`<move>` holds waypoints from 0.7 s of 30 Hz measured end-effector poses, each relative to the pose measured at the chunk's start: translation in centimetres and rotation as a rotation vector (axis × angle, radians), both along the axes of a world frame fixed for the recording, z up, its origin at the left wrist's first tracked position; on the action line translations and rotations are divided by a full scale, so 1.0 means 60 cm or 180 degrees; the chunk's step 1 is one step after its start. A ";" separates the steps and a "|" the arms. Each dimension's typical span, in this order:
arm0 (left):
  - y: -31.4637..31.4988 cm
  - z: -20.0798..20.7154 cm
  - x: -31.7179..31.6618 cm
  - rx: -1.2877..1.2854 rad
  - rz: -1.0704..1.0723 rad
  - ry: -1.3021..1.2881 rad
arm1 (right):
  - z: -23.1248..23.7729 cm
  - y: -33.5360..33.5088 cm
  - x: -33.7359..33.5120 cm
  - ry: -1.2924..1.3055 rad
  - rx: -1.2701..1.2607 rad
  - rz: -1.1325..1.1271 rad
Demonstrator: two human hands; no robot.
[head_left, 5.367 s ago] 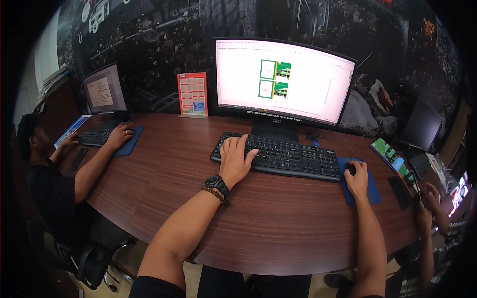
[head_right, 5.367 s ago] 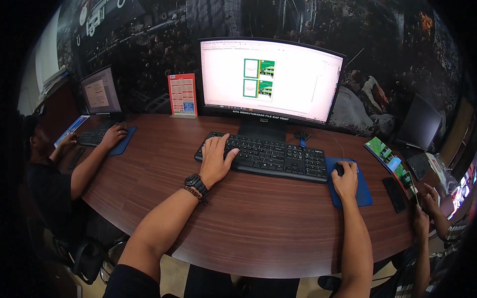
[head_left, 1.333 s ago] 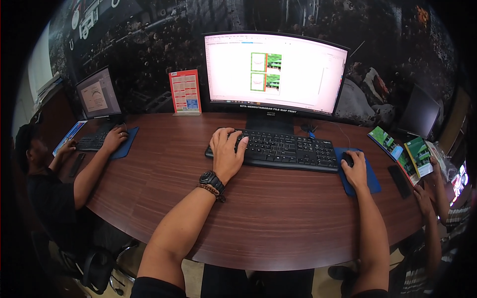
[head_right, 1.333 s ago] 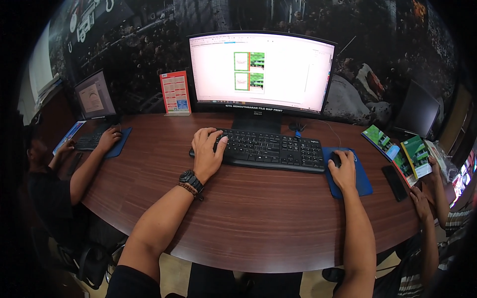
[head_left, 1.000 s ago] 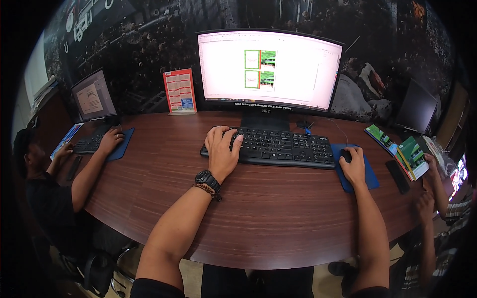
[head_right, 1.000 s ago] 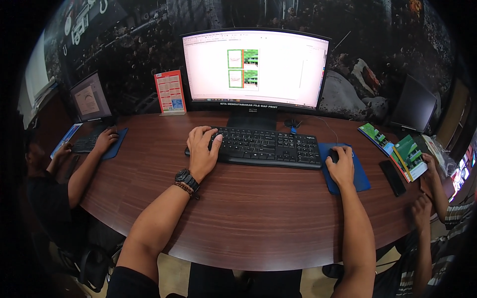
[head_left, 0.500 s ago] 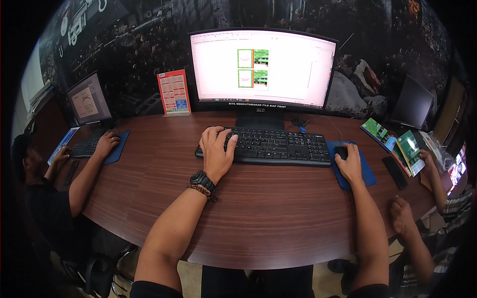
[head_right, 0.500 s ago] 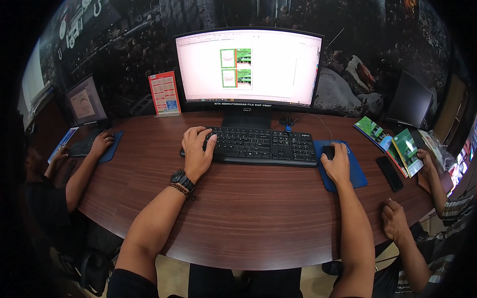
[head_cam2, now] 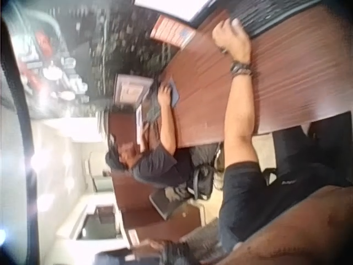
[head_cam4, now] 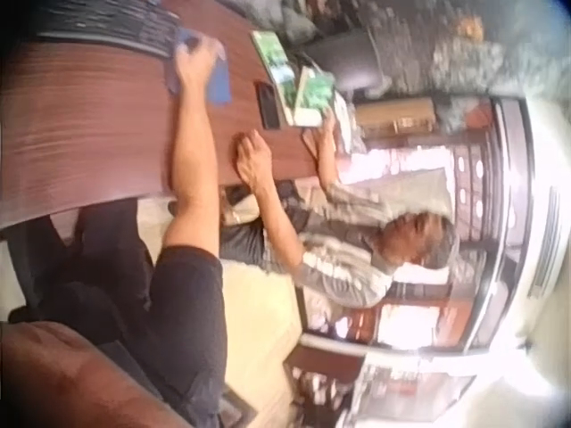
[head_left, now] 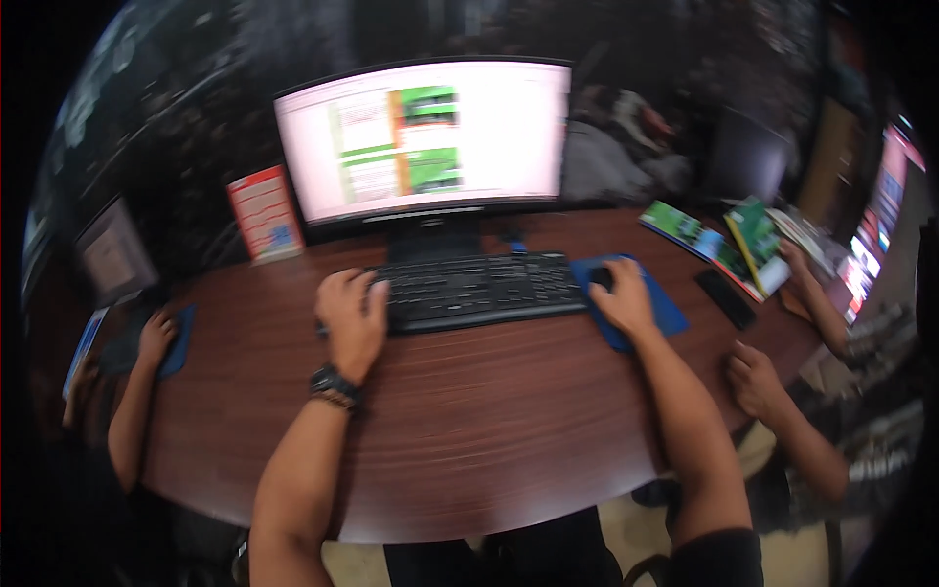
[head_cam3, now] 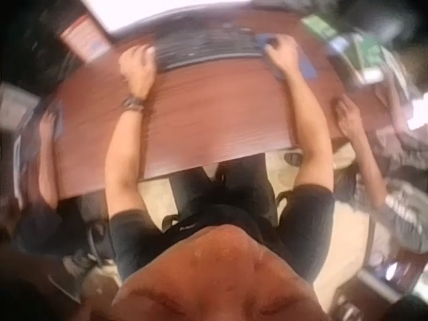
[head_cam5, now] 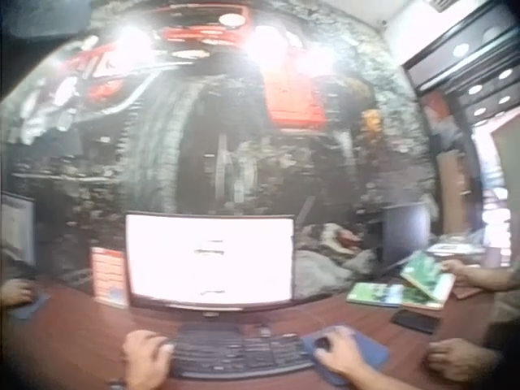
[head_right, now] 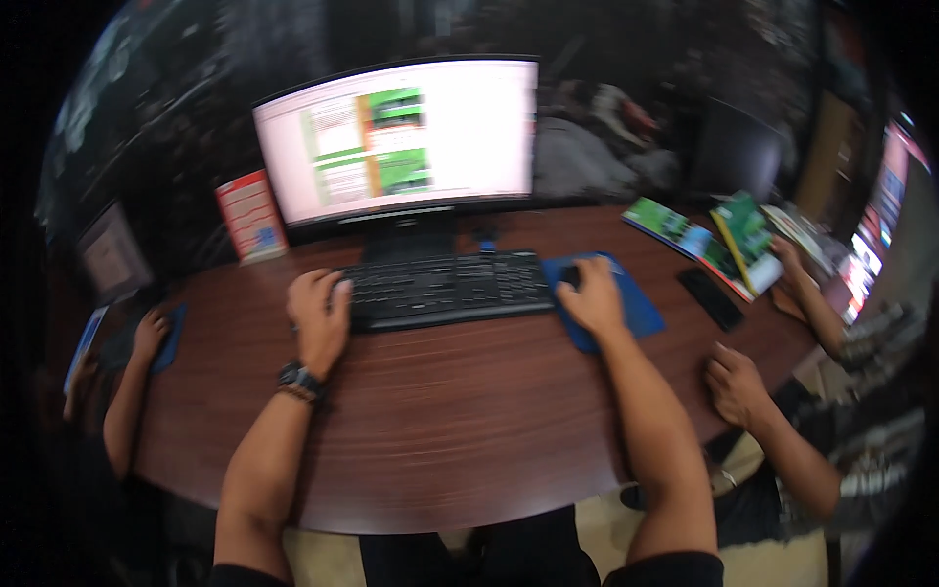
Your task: The recorder is performing graphic design tasks on a computer, including organizing files and reviewing layouts.
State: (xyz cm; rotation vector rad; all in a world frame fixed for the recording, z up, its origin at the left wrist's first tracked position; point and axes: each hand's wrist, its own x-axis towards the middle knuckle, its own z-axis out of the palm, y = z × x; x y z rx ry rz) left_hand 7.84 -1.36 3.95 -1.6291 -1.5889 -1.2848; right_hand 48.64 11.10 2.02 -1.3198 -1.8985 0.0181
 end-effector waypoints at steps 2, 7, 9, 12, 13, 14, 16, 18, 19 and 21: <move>-0.012 -0.005 -0.030 -0.0078 0.0024 0.0014 | 0.002 0.005 -0.029 -0.0052 -0.0160 -0.0057; -0.001 -0.007 -0.001 -0.0374 -0.0056 -0.0050 | 0.013 -0.009 -0.004 0.0170 -0.0548 -0.0210; 0.001 -0.008 0.003 -0.0429 0.0007 -0.0066 | 0.011 -0.011 0.000 0.0158 -0.0403 -0.0264; -0.006 -0.004 -0.004 -0.0421 0.0035 -0.0022 | 0.010 -0.009 -0.008 0.0184 -0.0415 -0.0222; -0.008 -0.003 -0.010 -0.0427 0.0110 0.0095 | 0.011 -0.009 -0.011 0.0197 -0.0424 -0.0220; -0.006 -0.005 -0.010 -0.0438 0.0095 0.0099 | 0.011 -0.008 -0.010 0.0189 -0.0408 -0.0200; -0.005 -0.005 -0.011 -0.0450 0.0038 -0.0011 | 0.010 -0.007 -0.011 0.0184 -0.0402 -0.0189; -0.002 -0.006 -0.010 -0.0462 0.0023 -0.0013 | 0.013 -0.009 -0.008 0.0189 -0.0568 -0.0136; -0.001 -0.007 -0.009 -0.0465 0.0028 -0.0012 | 0.013 -0.009 -0.007 0.0185 -0.0576 -0.0154; -0.002 -0.006 -0.009 -0.0463 0.0027 -0.0008 | 0.013 -0.008 -0.007 0.0164 -0.0533 -0.0146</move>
